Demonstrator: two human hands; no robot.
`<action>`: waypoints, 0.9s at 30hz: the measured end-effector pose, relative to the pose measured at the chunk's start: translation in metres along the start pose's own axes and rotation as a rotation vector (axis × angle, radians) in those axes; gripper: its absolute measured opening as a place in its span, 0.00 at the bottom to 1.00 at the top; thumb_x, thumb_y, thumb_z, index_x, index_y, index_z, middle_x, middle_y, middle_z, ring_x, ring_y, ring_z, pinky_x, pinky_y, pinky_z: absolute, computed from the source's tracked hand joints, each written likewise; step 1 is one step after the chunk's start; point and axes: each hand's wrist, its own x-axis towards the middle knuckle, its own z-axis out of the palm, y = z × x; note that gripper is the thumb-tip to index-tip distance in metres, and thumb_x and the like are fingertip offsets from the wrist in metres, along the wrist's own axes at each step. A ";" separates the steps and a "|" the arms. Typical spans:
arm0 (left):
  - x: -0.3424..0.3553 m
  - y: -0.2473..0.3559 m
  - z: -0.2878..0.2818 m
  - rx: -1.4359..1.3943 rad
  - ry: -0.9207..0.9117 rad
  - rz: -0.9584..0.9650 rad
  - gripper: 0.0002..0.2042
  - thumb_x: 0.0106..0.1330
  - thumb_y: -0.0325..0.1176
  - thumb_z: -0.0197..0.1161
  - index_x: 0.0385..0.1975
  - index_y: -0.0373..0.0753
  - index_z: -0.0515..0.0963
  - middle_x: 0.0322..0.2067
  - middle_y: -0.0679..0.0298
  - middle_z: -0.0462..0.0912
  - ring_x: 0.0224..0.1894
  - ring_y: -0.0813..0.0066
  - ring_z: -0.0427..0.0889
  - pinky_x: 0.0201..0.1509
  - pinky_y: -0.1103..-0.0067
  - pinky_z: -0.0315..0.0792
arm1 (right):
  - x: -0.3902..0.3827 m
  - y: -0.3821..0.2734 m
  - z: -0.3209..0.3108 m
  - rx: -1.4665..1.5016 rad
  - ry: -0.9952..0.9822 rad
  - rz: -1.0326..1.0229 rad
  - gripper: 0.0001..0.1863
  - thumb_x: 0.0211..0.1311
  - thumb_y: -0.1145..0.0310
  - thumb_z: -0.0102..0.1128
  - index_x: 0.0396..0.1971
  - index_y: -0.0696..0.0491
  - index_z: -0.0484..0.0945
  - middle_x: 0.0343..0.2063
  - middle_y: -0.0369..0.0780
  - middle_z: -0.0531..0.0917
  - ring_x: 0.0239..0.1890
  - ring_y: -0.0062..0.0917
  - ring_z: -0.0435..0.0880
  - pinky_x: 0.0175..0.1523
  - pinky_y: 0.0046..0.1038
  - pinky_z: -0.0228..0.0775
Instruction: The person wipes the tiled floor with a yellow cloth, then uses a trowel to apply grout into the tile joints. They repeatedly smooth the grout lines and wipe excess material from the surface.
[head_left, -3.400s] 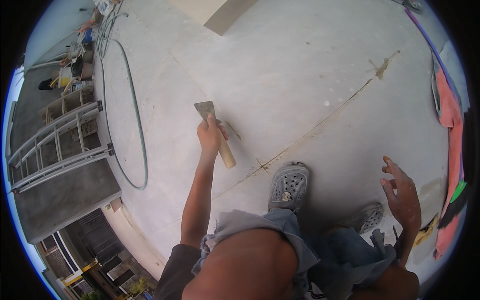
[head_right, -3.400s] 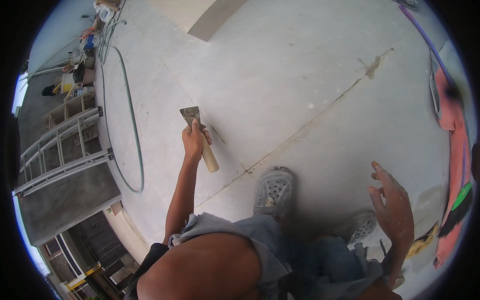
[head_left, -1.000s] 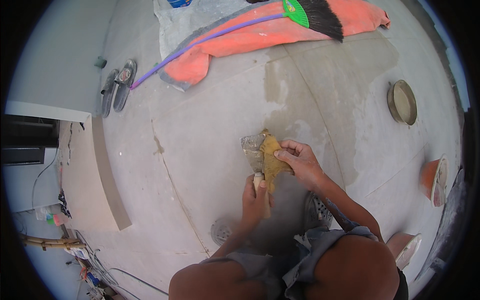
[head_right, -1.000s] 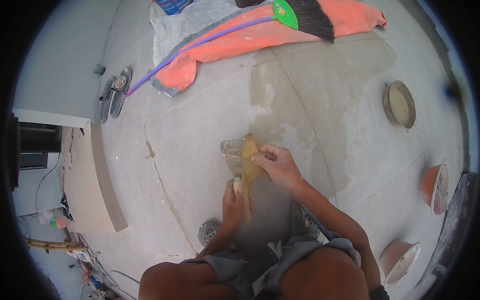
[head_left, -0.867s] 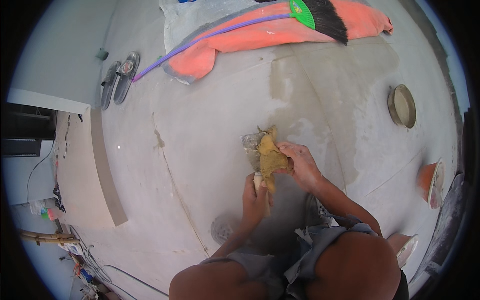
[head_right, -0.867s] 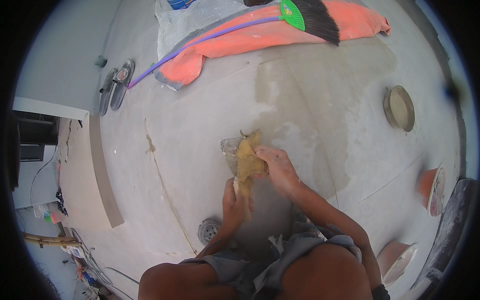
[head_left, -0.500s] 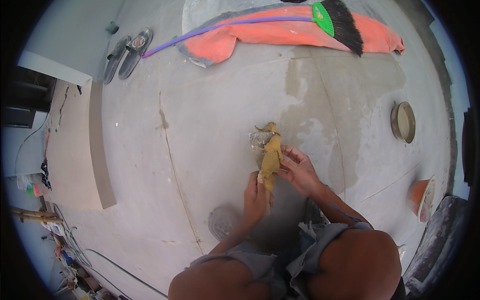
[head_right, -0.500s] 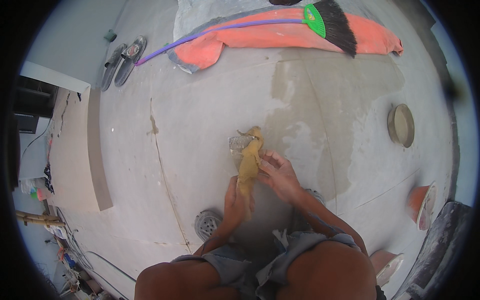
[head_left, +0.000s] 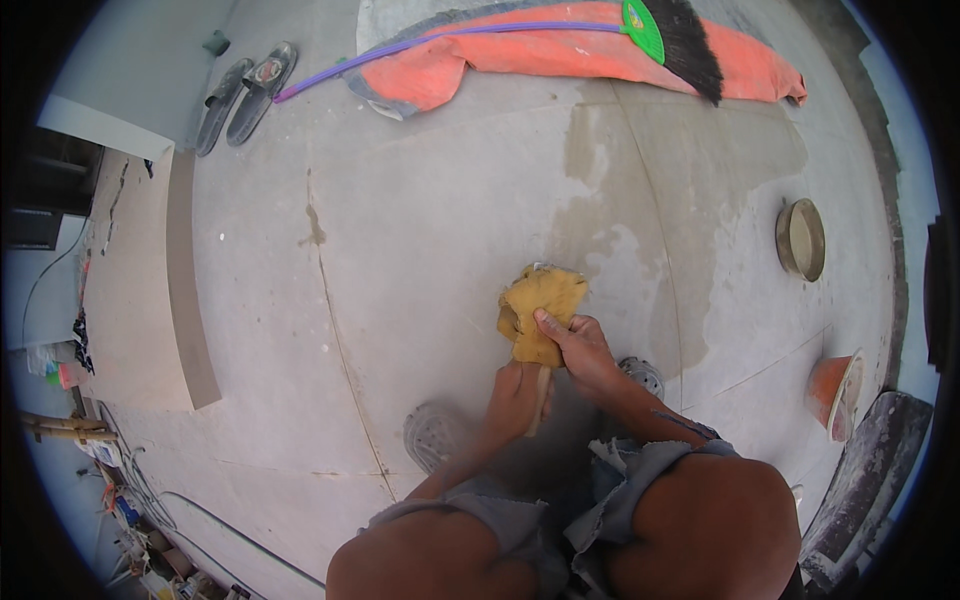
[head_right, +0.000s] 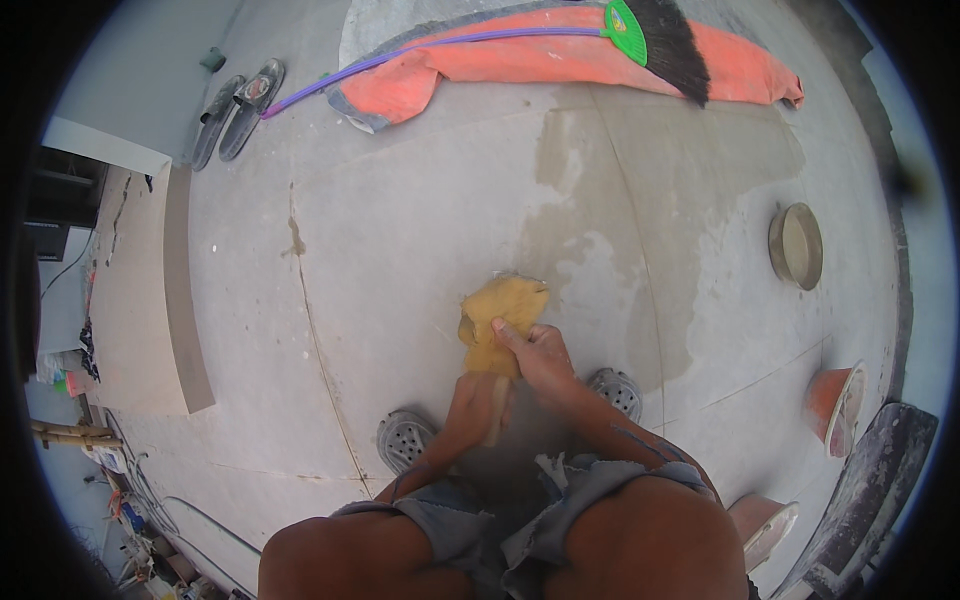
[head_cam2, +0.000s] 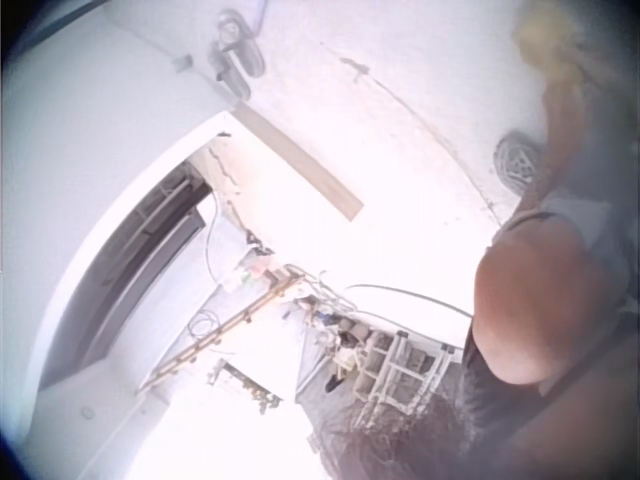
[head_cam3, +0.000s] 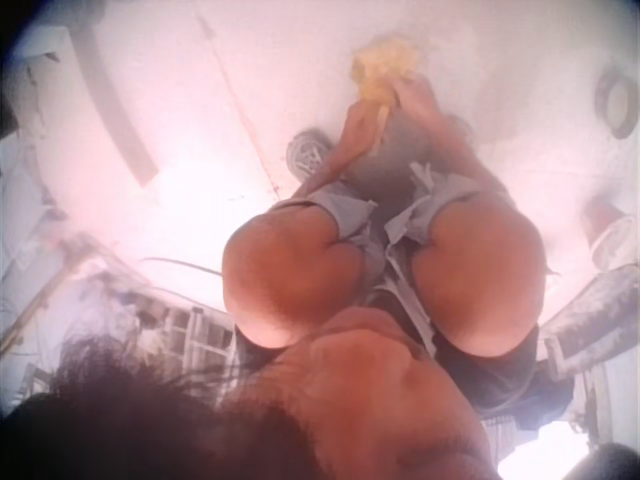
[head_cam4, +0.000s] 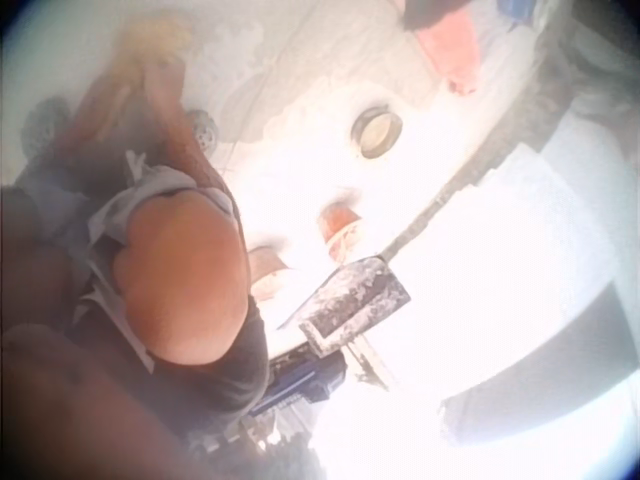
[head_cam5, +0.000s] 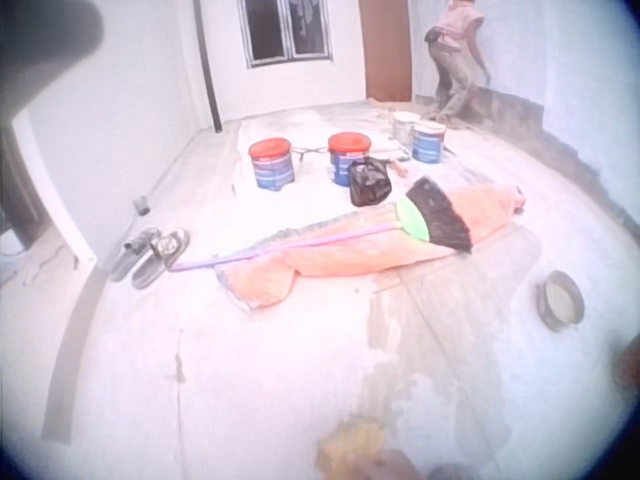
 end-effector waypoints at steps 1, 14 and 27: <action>0.003 0.002 0.005 -0.004 -0.010 -0.052 0.18 0.85 0.44 0.42 0.46 0.34 0.72 0.23 0.61 0.77 0.18 0.75 0.78 0.22 0.74 0.73 | 0.002 0.004 0.000 0.036 0.041 -0.026 0.23 0.74 0.55 0.69 0.46 0.65 0.84 0.40 0.42 0.89 0.39 0.24 0.87 0.47 0.28 0.78; 0.017 -0.009 0.000 0.040 0.100 0.140 0.24 0.86 0.53 0.40 0.46 0.35 0.71 0.23 0.62 0.75 0.18 0.74 0.75 0.23 0.73 0.72 | -0.011 -0.008 0.019 0.219 -0.060 -0.132 0.17 0.77 0.63 0.65 0.51 0.64 0.81 0.46 0.43 0.87 0.46 0.26 0.88 0.54 0.30 0.81; -0.013 0.010 -0.001 0.020 0.102 0.035 0.23 0.86 0.52 0.40 0.45 0.35 0.72 0.22 0.62 0.75 0.15 0.75 0.74 0.20 0.75 0.71 | 0.019 -0.084 -0.034 0.282 0.250 -0.314 0.18 0.77 0.58 0.66 0.53 0.58 0.82 0.47 0.37 0.87 0.47 0.22 0.86 0.50 0.27 0.80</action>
